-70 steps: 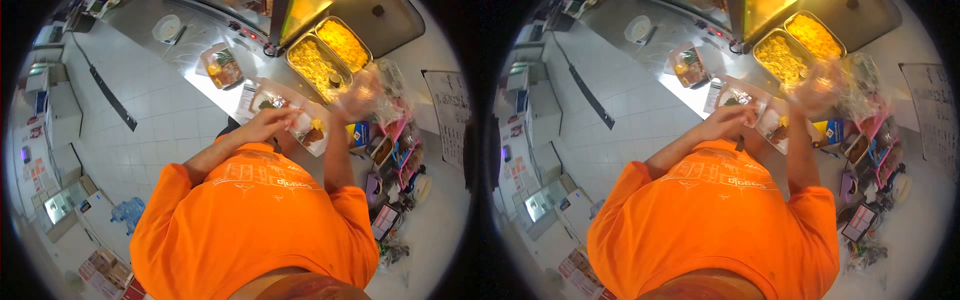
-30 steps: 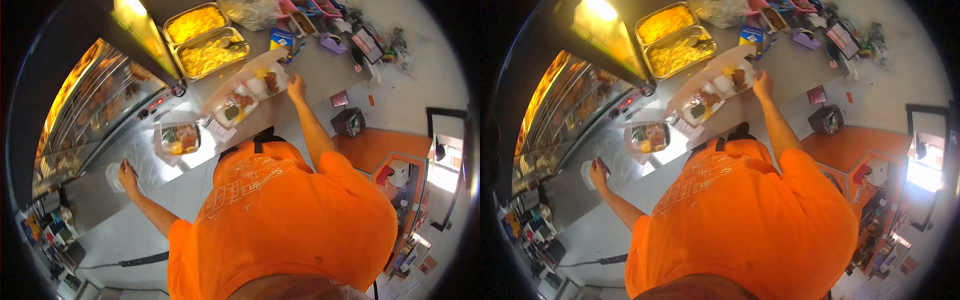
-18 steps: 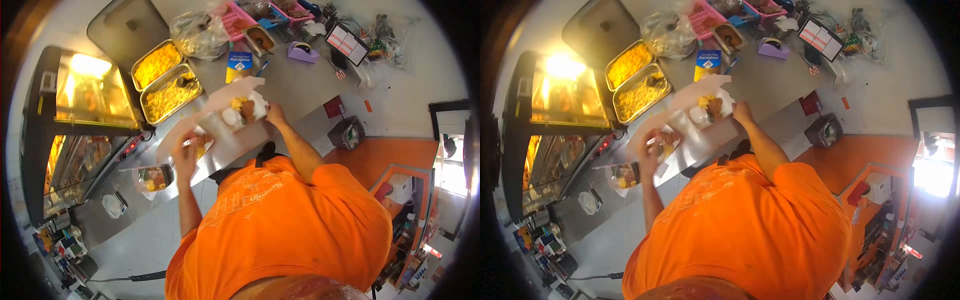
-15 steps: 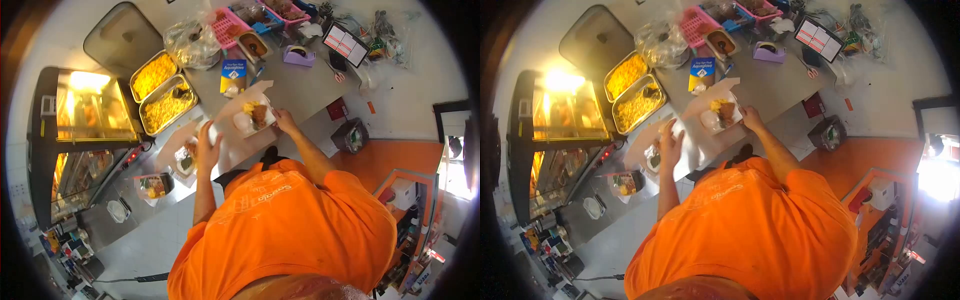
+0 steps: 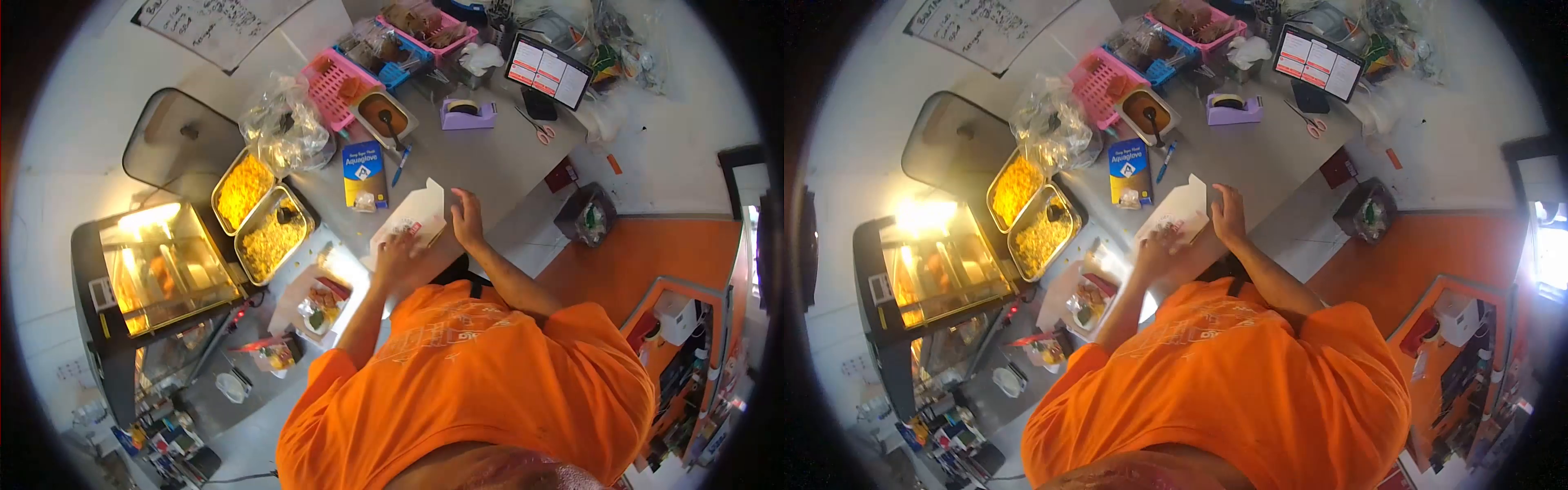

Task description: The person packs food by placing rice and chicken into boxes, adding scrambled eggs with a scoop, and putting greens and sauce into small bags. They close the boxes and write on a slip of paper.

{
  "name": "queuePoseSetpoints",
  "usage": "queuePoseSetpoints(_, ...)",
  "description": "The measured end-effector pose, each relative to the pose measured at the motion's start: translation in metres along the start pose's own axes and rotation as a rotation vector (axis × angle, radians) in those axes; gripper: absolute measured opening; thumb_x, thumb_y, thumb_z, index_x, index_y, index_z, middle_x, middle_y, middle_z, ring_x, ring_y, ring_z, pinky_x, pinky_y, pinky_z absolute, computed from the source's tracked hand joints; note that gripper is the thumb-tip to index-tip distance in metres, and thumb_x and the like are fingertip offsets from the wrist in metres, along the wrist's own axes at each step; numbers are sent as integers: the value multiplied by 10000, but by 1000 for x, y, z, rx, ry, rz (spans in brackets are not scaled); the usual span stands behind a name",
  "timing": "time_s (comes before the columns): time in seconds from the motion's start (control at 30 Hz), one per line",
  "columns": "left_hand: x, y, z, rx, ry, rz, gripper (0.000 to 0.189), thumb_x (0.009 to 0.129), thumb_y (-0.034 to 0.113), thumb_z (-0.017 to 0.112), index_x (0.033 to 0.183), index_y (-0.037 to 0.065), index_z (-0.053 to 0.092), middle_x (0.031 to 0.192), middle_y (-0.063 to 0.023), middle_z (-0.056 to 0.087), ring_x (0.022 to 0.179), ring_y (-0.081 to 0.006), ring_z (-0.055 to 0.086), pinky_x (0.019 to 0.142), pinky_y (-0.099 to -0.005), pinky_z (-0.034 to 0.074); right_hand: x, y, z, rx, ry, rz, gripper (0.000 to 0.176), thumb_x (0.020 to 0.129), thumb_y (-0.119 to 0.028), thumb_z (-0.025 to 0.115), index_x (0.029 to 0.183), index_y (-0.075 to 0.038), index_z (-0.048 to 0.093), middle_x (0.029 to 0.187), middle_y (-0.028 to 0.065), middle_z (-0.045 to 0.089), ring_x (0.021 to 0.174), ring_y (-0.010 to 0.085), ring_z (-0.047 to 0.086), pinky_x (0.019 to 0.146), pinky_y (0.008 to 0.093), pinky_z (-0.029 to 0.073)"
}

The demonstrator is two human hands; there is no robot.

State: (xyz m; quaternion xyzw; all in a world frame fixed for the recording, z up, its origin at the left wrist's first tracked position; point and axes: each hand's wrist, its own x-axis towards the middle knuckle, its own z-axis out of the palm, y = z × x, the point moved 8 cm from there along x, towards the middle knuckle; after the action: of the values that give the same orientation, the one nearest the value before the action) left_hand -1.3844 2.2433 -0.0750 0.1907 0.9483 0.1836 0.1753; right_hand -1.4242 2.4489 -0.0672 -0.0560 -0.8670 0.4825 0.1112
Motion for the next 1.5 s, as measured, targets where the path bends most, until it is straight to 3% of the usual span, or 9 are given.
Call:
queuePoseSetpoints(0.47, -39, -72, 56, -1239, 583, -466, 798, 991, 412, 476, 1511, -43, 76, 1546, -334, 89, 1448, -382, 181, 1156, -515, 141, -9, -10, 67, -407, -351, 31, 371, 949, -308, 543, 1209, -56, 623, 1292, 232, 555, 1243, 468, 447, 1050, 474, 379)
queuePoseSetpoints(0.57, -50, -62, 38, -577, 470, -805, 774, 1003, 526, 341, 1522, -3, 117, 1567, -282, 106, 1442, -384, 197, 1129, -564, 161, 8, -55, 33, -75, 19, -167, 374, 949, -313, 544, 1186, -37, 632, 1123, 220, 650, 1145, 407, 556, 968, 435, 447)
queuePoseSetpoints(0.7, -47, -81, 58, -566, 404, -867, 818, 971, 623, 299, 1522, 30, 184, 1581, -210, 149, 1444, -404, 171, 1105, -596, 180, -16, 5, 76, 137, -319, 238, 384, 944, -309, 566, 1186, -17, 628, 973, 205, 695, 955, 343, 664, 840, 385, 512)
queuePoseSetpoints(0.83, -50, -103, 28, -429, 700, -601, 689, 985, 459, 395, 1500, 26, 250, 1553, -210, 225, 1384, -408, 289, 1097, -545, 270, 12, 0, 72, 247, -596, 155, 376, 951, -287, 569, 1210, -20, 624, 1105, 223, 666, 1043, 327, 645, 897, 384, 498)
queuePoseSetpoints(0.93, -44, -44, -94, -151, 1071, -161, 595, 1019, 294, 471, 1498, 16, 253, 1541, -192, 282, 1396, -378, 307, 1121, -544, 245, 15, -24, 3, 2, -167, -79, 413, 960, -398, 533, 1086, -30, 672, 1252, 233, 574, 1179, 350, 518, 1009, 433, 389)
queuePoseSetpoints(1.03, -29, 45, -168, -130, 1009, 94, 625, 1018, 414, 417, 1468, -8, 315, 1498, -225, 320, 1368, -386, 310, 1107, -525, 235, -21, 0, -71, 179, -192, 388, 388, 956, -390, 550, 940, -19, 666, 1006, 186, 649, 1090, 334, 550, 912, 400, 432)
queuePoseSetpoints(1.17, 5, 168, -150, -310, 760, 512, 638, 1008, 464, 400, 1398, -41, 381, 1421, -235, 398, 1320, -384, 358, 1089, -519, 268, -119, 41, -200, 85, 556, 33, 198, 909, -239, 636, 881, -46, 601, 1016, 131, 604, 1079, 302, 554, 906, 386, 440)
queuePoseSetpoints(1.4, -24, 443, 6, -572, -98, 1102, 388, 908, 216, 605, 1217, -13, 554, 1204, -201, 576, 1123, -379, 542, 1000, -442, 401, -457, 121, -557, -921, 1655, 383, 188, 883, -142, 623, 1036, -36, 597, 977, 117, 621, 974, 304, 576, 905, 416, 427)
queuePoseSetpoints(1.5, -94, 566, 90, -503, -427, 1299, 354, 778, 19, 701, 1120, 46, 616, 1107, -157, 630, 1054, -346, 586, 932, -411, 452, -571, 187, -656, -898, 1509, 720, 216, 836, -183, 691, 1032, -98, 659, 1082, 110, 626, 1039, 307, 555, 946, 417, 398)
